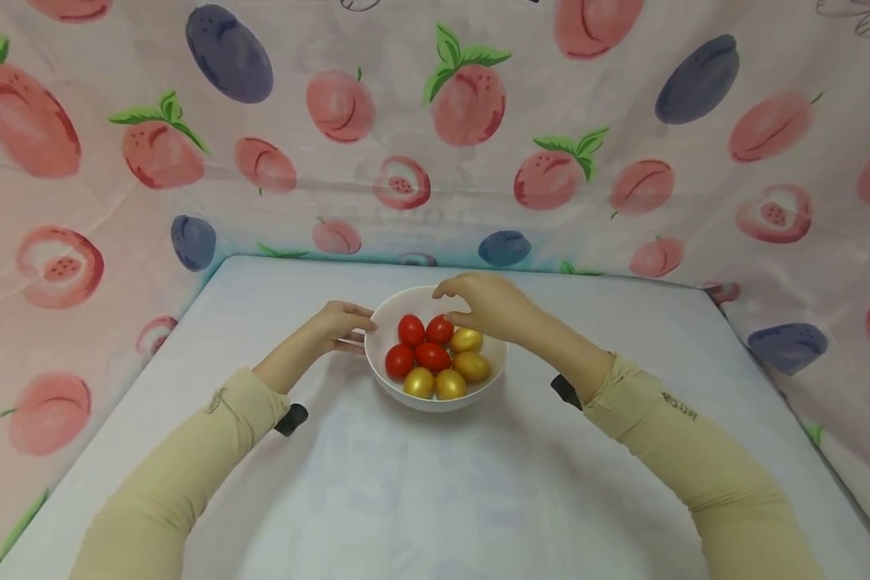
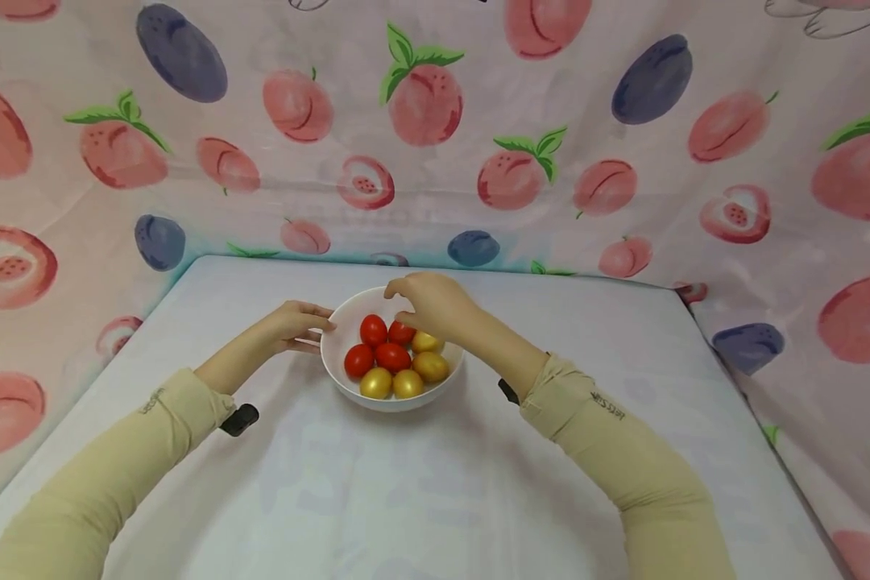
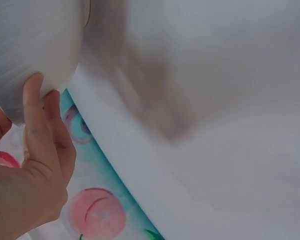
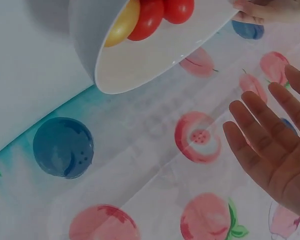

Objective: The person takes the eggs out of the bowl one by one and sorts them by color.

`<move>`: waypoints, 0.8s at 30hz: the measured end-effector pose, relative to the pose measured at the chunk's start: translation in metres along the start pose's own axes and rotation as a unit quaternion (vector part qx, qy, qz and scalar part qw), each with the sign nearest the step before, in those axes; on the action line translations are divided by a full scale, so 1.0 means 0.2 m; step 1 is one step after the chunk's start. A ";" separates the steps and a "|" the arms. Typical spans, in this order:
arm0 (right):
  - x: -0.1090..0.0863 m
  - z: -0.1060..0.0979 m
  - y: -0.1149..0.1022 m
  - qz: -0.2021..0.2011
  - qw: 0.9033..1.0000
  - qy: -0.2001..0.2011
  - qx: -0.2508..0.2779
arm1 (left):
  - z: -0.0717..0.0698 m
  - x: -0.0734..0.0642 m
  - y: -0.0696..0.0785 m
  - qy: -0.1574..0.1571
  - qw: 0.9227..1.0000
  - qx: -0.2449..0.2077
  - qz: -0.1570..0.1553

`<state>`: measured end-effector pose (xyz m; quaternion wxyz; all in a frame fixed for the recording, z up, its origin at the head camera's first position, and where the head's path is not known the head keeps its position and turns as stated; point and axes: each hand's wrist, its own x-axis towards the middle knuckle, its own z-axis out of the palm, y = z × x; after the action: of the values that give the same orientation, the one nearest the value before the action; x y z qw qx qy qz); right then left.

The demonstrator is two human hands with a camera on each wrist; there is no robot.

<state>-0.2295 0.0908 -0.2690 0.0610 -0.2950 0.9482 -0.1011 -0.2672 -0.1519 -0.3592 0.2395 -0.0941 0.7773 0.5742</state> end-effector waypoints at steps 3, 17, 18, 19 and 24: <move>0.04 0.01 0.00 -0.011 1.000 -0.016 0.004 | 0.00 0.00 -0.01 0.007 1.000 -0.001 0.004; 0.22 0.10 0.01 -0.035 0.994 -0.097 0.037 | 0.02 0.01 -0.04 0.031 0.999 -0.005 0.011; 0.24 0.11 0.00 -0.039 0.993 -0.102 0.034 | 0.02 0.01 -0.04 0.032 0.999 -0.005 0.012; 0.25 0.12 0.00 -0.044 0.993 -0.105 0.030 | 0.02 0.01 -0.04 0.034 0.999 -0.006 0.013; 0.32 0.16 -0.01 -0.070 0.990 -0.119 0.001 | 0.02 0.01 -0.04 0.038 0.999 -0.010 0.015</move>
<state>-0.2740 0.0474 -0.3031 0.1663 -0.3701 0.9113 -0.0704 -0.2645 -0.1509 -0.3686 0.1998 -0.1065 0.7815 0.5813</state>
